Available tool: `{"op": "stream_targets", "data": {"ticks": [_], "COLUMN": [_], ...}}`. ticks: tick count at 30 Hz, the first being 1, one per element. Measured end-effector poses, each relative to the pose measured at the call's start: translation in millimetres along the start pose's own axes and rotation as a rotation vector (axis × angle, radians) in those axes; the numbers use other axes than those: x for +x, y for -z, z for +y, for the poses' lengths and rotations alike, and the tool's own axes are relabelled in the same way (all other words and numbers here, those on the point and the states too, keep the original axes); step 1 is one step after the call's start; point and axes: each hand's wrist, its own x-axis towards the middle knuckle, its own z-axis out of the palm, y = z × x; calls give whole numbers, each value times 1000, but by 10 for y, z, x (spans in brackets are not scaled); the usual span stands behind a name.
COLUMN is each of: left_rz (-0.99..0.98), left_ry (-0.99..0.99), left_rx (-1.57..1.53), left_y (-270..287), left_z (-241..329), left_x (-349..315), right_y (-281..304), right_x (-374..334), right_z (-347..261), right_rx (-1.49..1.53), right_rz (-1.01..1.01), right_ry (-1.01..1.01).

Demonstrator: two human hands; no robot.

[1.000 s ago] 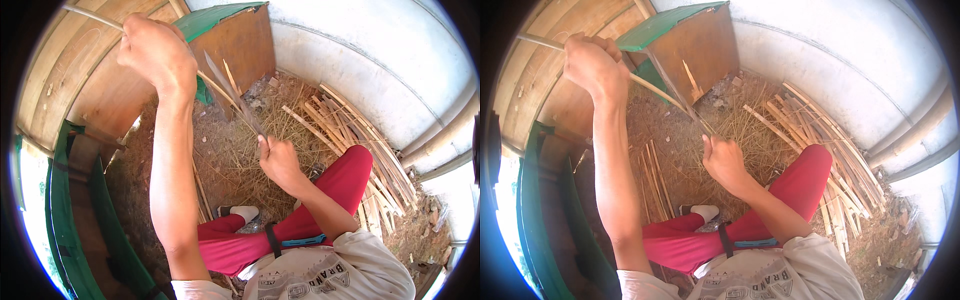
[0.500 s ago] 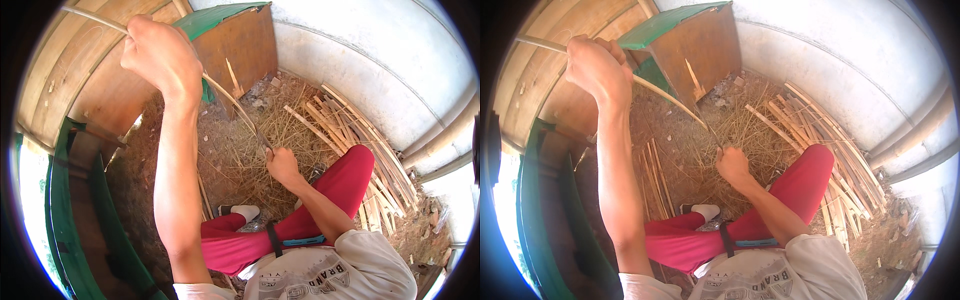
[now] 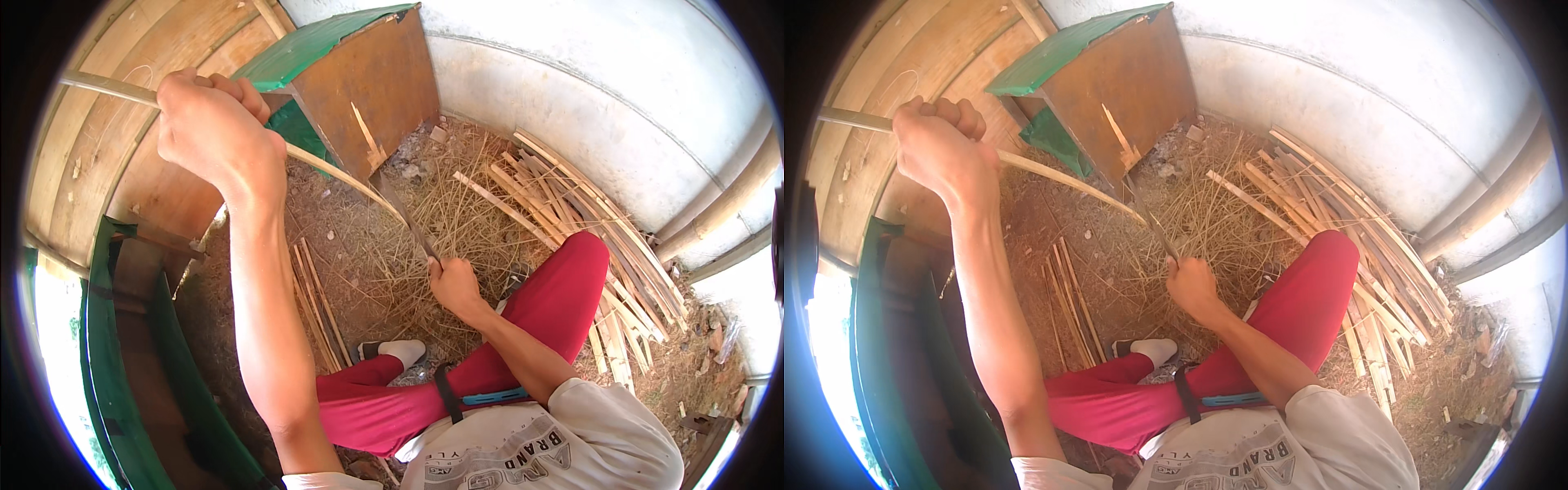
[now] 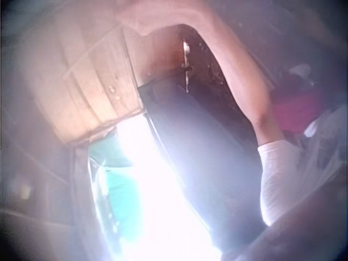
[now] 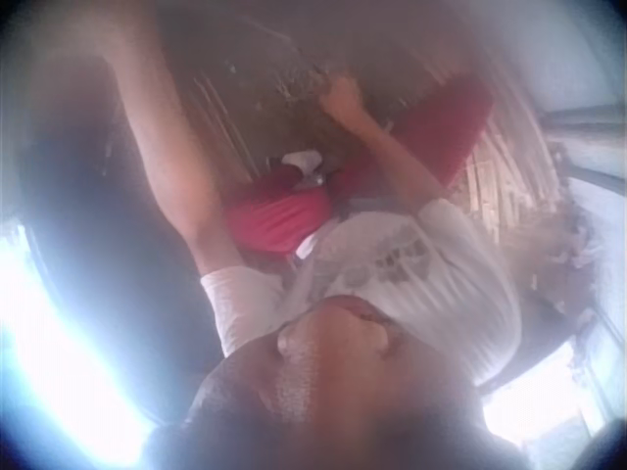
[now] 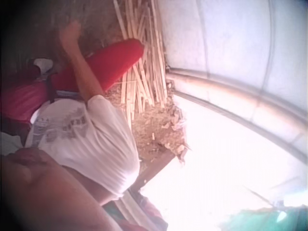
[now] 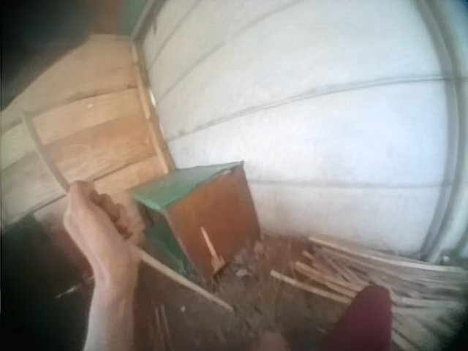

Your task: The person sits on the ground and uses a knife to sharpen the ends of thin wooden sticks. They repeatedly hold a stick, scrape the blade along its length to form a point, and then set the stick aside. The person also uses a small blue tool to scrape or clean the sticks.

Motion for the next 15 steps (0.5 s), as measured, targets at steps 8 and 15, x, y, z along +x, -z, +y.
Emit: {"op": "stream_targets", "data": {"ticks": [8, 15], "left_rz": [68, 18], "left_ry": [40, 16], "left_rx": [-66, -24], "left_y": [45, 118], "left_z": [-11, 11], "left_x": [23, 78], "right_y": [184, -118], "right_x": [-27, 130], "right_z": [-575, -190], "right_rx": [137, 9], "right_rz": [155, 48], "right_ry": [150, 81]}}
